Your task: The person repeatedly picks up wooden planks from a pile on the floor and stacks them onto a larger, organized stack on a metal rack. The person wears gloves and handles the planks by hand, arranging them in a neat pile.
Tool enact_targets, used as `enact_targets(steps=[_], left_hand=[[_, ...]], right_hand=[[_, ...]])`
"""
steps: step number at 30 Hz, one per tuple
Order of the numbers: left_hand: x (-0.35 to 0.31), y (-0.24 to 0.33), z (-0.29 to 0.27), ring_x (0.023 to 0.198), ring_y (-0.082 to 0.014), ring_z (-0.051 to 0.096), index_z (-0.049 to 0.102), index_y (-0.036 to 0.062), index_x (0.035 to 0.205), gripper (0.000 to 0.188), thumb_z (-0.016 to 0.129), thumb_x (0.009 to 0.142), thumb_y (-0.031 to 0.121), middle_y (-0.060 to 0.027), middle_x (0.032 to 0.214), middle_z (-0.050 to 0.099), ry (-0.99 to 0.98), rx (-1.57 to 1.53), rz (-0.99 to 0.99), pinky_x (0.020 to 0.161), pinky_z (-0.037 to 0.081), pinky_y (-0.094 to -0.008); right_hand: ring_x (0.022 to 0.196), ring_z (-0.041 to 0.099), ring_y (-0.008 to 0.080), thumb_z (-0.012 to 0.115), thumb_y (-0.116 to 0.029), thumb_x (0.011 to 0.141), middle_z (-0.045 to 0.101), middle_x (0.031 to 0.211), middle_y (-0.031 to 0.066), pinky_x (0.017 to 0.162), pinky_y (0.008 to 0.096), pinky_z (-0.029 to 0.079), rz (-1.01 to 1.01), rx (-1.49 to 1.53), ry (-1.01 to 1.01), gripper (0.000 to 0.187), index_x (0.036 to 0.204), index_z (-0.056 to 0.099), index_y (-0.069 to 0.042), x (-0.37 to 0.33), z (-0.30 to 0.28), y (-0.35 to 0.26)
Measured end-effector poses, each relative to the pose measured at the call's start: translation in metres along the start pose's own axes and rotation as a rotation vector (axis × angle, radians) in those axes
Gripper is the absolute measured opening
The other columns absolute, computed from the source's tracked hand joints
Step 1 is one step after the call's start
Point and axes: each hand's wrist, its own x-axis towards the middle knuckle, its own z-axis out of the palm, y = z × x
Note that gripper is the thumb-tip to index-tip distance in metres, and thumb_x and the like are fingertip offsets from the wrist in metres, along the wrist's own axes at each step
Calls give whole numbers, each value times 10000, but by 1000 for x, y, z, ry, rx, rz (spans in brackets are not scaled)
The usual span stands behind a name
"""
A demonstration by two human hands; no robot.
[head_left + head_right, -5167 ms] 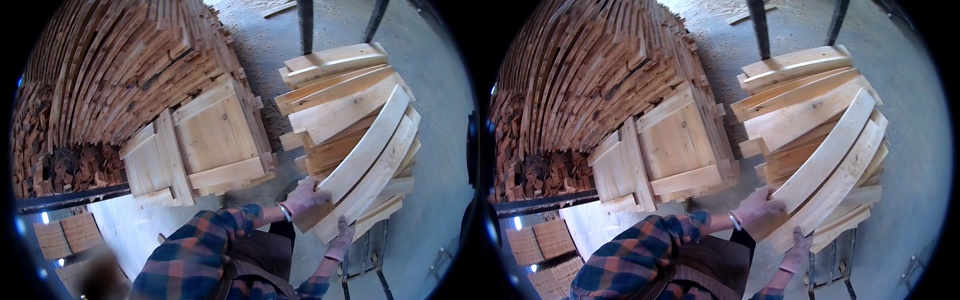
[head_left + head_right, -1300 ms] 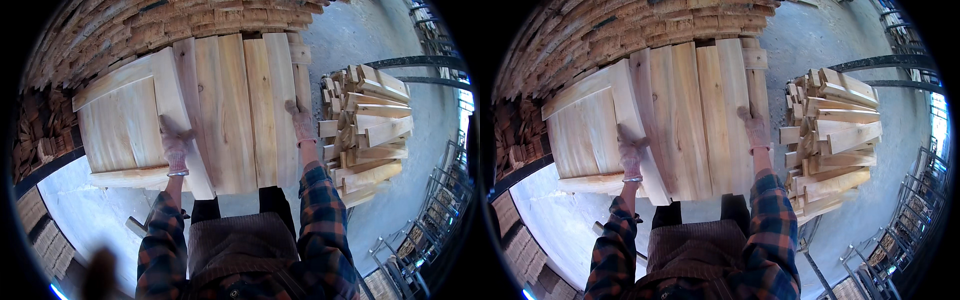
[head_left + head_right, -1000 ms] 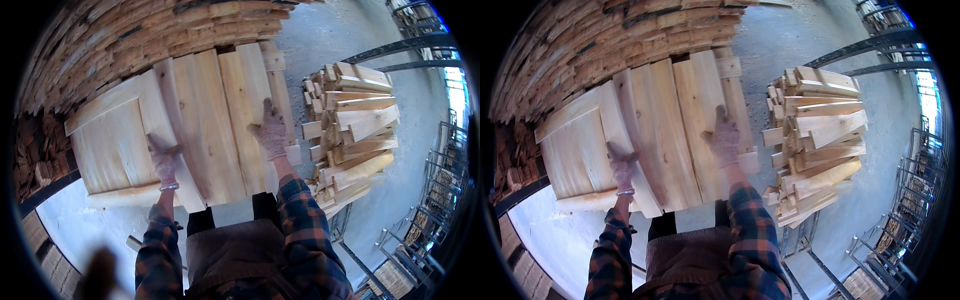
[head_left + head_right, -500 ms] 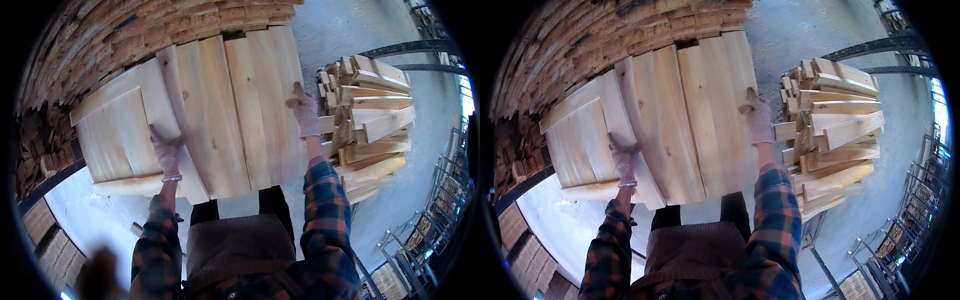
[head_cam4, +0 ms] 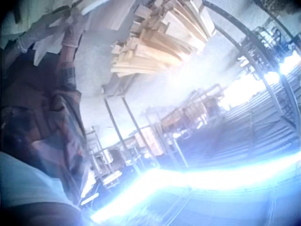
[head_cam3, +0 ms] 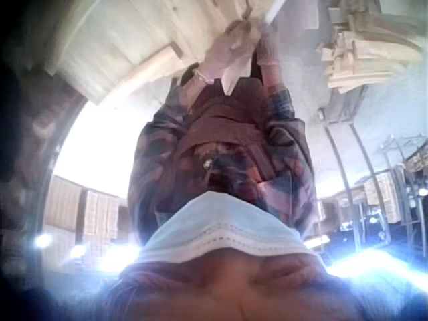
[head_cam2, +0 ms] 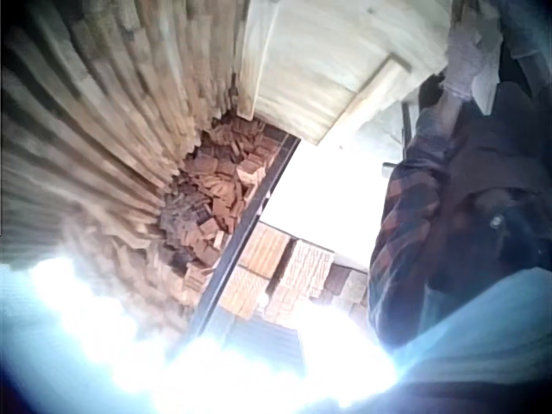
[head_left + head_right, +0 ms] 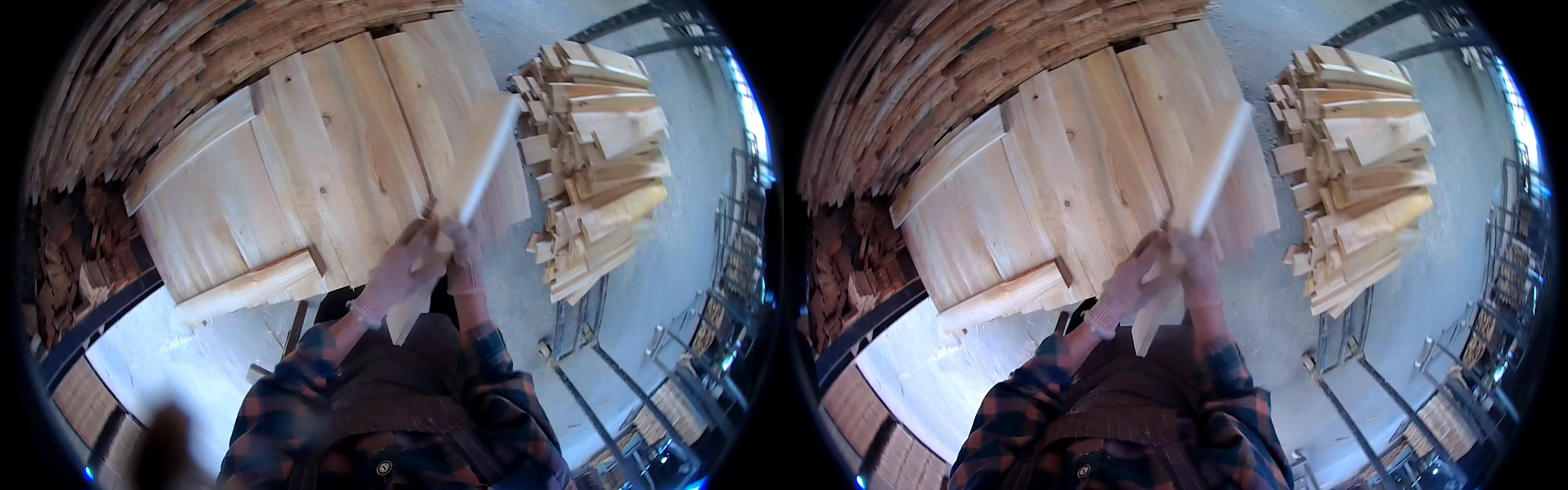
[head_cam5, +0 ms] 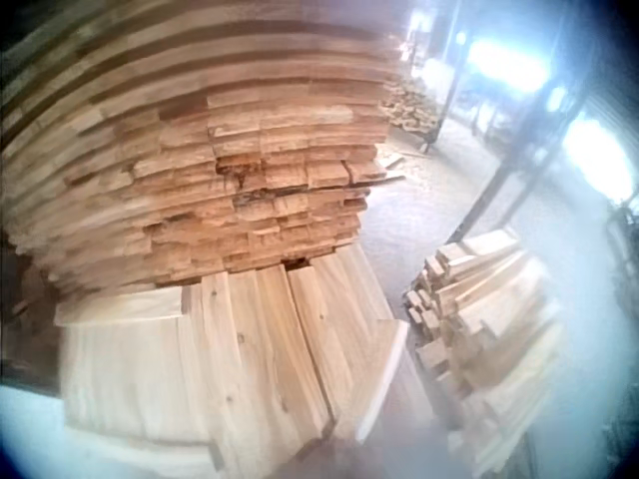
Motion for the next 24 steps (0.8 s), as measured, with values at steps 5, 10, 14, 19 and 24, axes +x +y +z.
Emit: enact_targets(steps=[5,10,14,19,24], left_hand=[[-53,-92,-76,1146,-298,585,482,34,1356,561,692,856,178,-200,1251,589,572,444,-22,944,481,-371],[-60,-191,-152,1286,-362,433,436,97,1410,566,535,940,397,-216,1391,454,843,1195,-144,1056,373,-441],[-57,-179,-129,1339,-388,343,364,108,1448,610,462,948,445,-205,1434,388,725,1183,-463,1118,270,-475],[-49,-180,-139,1337,-395,347,310,124,1477,652,454,941,467,-192,1431,384,696,1197,-523,1121,264,-482],[-47,-172,-137,1346,-384,340,309,122,1480,669,474,928,463,-196,1436,376,659,1173,-598,1126,255,-486]], right_hand=[[952,615,238,750,-377,785,624,1050,126,767,378,543,-94,214,394,576,1151,566,28,-67,-109,67],[970,590,284,643,-166,852,587,1067,160,832,373,509,-73,-99,612,416,1213,532,8,-17,-74,120],[998,550,229,703,-281,850,569,1105,118,882,347,477,-84,130,602,467,1186,547,5,-7,-73,123],[826,591,238,721,-262,833,594,950,103,801,356,505,-128,267,452,428,1097,547,26,-29,-74,102],[736,584,217,726,-154,744,575,857,85,693,326,495,-216,-120,421,426,1084,521,1,-28,-58,40]])
